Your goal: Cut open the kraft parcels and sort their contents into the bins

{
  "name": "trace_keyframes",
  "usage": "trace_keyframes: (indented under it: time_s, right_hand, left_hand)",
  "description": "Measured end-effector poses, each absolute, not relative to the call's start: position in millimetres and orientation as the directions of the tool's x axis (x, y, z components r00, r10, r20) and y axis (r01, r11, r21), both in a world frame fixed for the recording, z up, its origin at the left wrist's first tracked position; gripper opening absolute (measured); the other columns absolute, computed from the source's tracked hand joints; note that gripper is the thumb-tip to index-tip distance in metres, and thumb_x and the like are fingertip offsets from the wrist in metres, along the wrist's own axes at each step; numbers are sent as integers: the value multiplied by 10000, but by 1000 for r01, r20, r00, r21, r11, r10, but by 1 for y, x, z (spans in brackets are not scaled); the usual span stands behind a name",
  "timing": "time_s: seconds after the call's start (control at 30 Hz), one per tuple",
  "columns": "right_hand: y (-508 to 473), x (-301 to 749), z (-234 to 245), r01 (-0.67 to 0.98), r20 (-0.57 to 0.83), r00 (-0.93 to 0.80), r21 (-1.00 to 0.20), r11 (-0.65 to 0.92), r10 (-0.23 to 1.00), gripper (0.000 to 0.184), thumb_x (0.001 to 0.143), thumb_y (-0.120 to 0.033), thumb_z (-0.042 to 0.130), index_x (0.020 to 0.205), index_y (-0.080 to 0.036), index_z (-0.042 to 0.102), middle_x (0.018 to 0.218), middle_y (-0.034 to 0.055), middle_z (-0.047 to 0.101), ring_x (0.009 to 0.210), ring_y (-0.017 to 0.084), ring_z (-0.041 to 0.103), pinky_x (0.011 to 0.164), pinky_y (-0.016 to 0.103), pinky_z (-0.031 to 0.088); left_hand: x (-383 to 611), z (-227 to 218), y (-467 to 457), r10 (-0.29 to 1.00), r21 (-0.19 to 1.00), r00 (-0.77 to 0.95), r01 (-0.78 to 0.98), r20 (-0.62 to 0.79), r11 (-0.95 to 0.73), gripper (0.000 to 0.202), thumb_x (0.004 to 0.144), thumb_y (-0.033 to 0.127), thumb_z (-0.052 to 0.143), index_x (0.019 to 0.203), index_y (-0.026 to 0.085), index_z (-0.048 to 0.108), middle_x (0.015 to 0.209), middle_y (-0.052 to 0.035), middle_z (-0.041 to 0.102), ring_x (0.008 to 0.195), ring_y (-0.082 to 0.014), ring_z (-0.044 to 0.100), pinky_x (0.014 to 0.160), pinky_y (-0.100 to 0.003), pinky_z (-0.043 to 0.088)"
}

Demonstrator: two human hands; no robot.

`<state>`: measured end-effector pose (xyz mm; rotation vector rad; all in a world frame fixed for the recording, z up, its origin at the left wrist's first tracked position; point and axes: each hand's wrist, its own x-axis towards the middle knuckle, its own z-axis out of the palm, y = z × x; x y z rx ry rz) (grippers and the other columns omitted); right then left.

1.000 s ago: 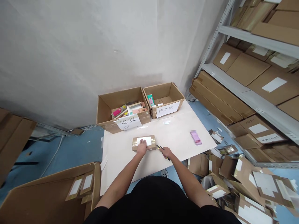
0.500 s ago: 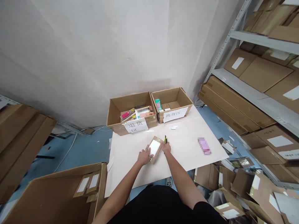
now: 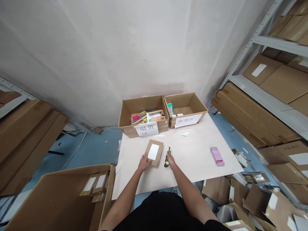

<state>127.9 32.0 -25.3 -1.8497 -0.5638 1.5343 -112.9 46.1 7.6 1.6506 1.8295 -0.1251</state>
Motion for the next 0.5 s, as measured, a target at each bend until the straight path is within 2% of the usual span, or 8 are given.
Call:
trace_keyframes:
  time_s: [0.13, 0.27, 0.33, 0.43, 0.5]
  right_hand:
    - [32, 99, -18, -75, -643, 200, -763, -643, 739, 495, 902, -701, 566, 883, -208, 591, 917, 77, 743, 874, 204, 726, 688, 229, 540]
    - [42, 94, 7, -68, -545, 216, -836, -544, 810, 496, 914, -699, 558, 989, -211, 614, 1003, 97, 770, 1007, 242, 739, 792, 260, 558]
    - [43, 94, 19, -98, -535, 165, -845, -526, 829, 499, 901, -688, 596, 1049, -212, 623, 992, 104, 780, 1017, 265, 746, 810, 291, 569]
    - [40, 85, 26, -136, -536, 99, -842, -522, 838, 486, 869, -661, 657, 1037, -206, 647, 1007, 115, 786, 1014, 275, 752, 812, 311, 577]
    - [37, 75, 26, -115, -529, 85, -847, -519, 844, 477, 853, -658, 671, 970, -196, 658, 1011, 118, 784, 978, 262, 753, 810, 303, 576]
  left_hand:
    - [-96, -4, 38, 840, 453, 21, 849, -542, 272, 761, 979, 388, 503, 1653, 144, 246, 1663, -146, 405, 1518, -228, 416, 1217, -293, 346]
    - [-112, -8, 33, 837, 516, 29, 799, -547, 309, 593, 1014, 352, 452, 1581, 178, 425, 1623, -101, 486, 1486, -207, 469, 1201, -286, 379]
    - [-131, -9, 32, 835, 516, -4, 785, -550, 343, 533, 1029, 333, 414, 1529, 166, 498, 1607, -115, 504, 1492, -227, 464, 1222, -324, 368]
    - [-154, -7, 39, 868, 527, -88, 763, -489, 374, 592, 1046, 326, 342, 1601, 122, 366, 1699, -162, 328, 1576, -272, 311, 1267, -421, 314]
    - [-160, -2, 49, 923, 588, -87, 747, -376, 310, 665, 1046, 386, 367, 1657, 162, 232, 1748, -131, 197, 1608, -266, 219, 1278, -423, 297]
